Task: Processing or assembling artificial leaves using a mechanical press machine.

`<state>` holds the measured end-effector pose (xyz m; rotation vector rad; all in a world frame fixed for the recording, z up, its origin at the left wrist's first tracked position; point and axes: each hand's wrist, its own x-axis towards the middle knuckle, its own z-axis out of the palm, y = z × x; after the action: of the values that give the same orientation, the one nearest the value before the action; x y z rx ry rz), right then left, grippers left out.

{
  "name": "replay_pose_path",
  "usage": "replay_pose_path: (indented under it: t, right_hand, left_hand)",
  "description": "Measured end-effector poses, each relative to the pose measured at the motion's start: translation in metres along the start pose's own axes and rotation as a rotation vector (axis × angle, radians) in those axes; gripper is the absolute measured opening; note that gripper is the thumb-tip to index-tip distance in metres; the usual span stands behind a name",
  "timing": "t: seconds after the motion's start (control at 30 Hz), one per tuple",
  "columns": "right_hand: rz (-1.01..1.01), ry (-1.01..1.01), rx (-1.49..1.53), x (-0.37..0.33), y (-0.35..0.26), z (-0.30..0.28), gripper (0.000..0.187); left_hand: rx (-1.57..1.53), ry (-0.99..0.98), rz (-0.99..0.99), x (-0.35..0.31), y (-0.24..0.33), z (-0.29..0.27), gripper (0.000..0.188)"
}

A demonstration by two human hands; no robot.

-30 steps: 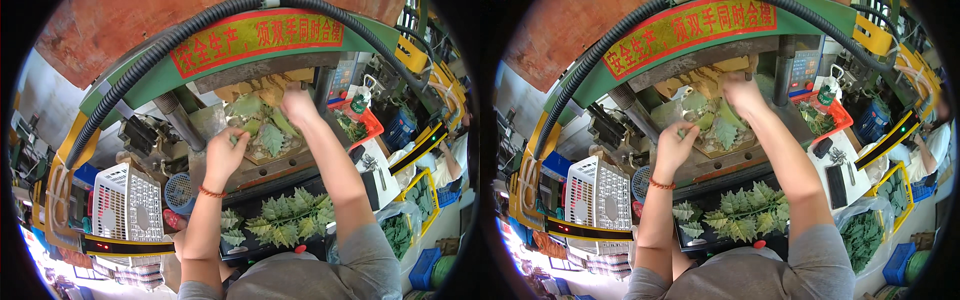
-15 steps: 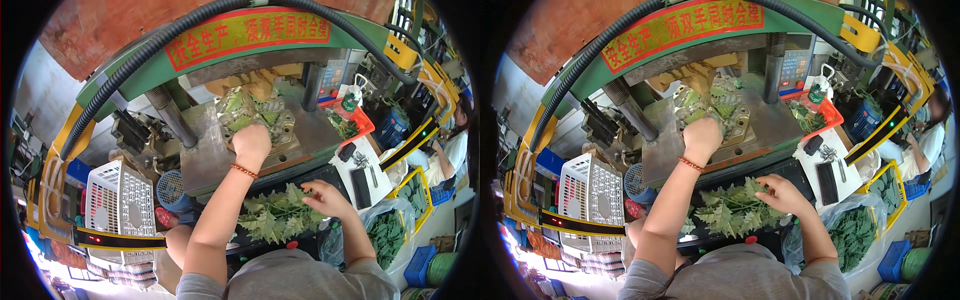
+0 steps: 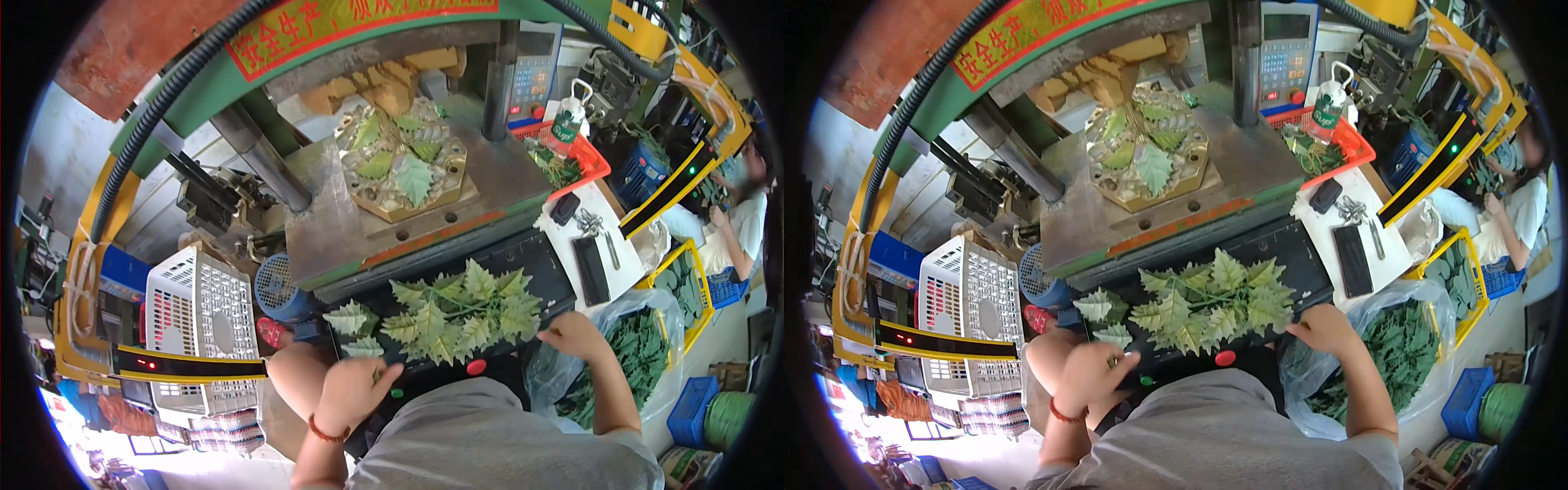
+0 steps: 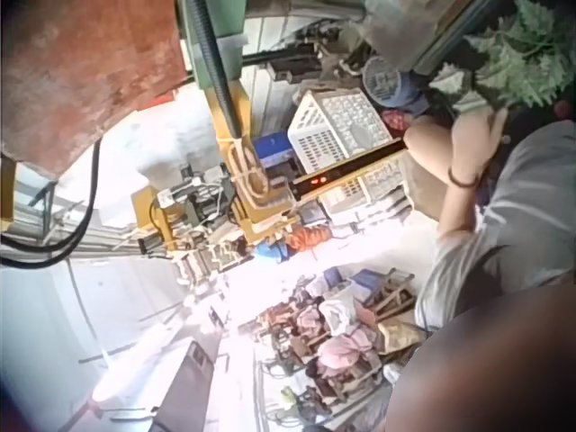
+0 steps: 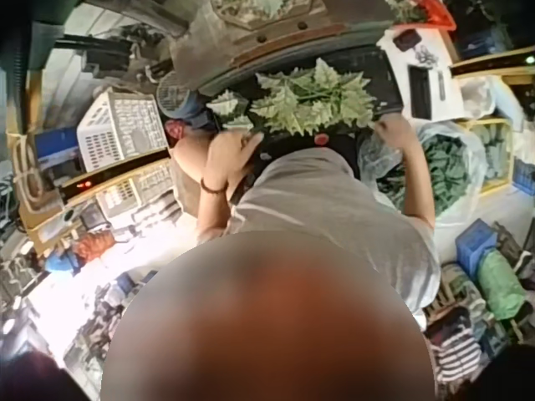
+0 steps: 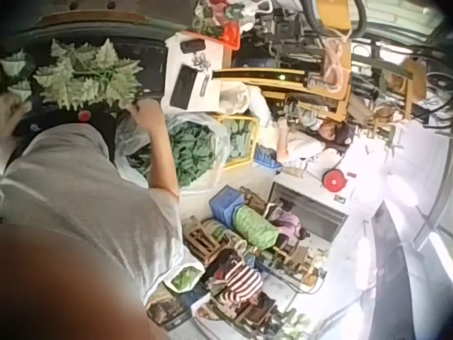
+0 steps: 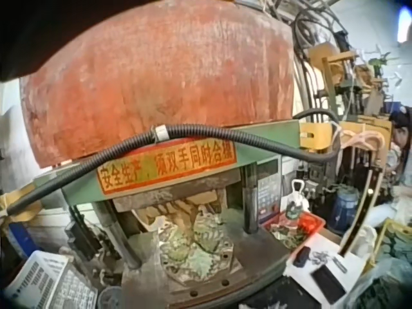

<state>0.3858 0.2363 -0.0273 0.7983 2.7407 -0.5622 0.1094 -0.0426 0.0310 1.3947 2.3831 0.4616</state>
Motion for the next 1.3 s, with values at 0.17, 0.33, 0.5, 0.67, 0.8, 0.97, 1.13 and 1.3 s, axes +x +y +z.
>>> replay_pose_path:
  t: [0.17, 0.33, 0.5, 0.67, 0.8, 0.97, 1.13, 1.3]
  right_hand:
    - [-0.128, 0.509, 0.611, 0.027, -0.058, -0.033, 0.028]
    - [-0.642, 0.988, 0.027, 0.138, -0.139, -0.068, 0.039]
    - [-0.536, 0.967, -0.309, 0.192, -0.138, -0.067, 0.042]
    - [-0.595, 0.853, -0.248, 0.194, -0.131, -0.074, 0.044]
    - [-0.63, 0.792, -0.234, 0.196, -0.127, -0.078, 0.044]
    - [-0.664, 0.899, -0.212, 0.194, -0.124, -0.079, 0.039]
    - [-0.611, 0.924, 0.09, 0.133, -0.119, -0.083, 0.03]
    - [-0.202, 0.062, 0.047, 0.037, -0.069, -0.037, 0.033]
  left_hand:
    - [0.2, -0.209, -0.286, -0.06, -0.052, 0.086, 0.048]
    - [0.184, -0.187, -0.318, -0.042, -0.051, 0.103, 0.046]
    - [0.131, -0.147, -0.355, -0.052, -0.046, 0.1, 0.045]
    - [0.077, -0.14, -0.401, -0.07, -0.06, 0.107, 0.044]
    - [0.086, -0.179, -0.4, -0.068, -0.065, 0.107, 0.044]
    - [0.087, -0.21, -0.35, -0.064, -0.067, 0.107, 0.042]
    - [-0.119, -0.239, -0.275, -0.05, -0.054, 0.093, 0.037]
    - [-0.021, -0.003, -0.347, -0.059, -0.056, 0.126, 0.033]
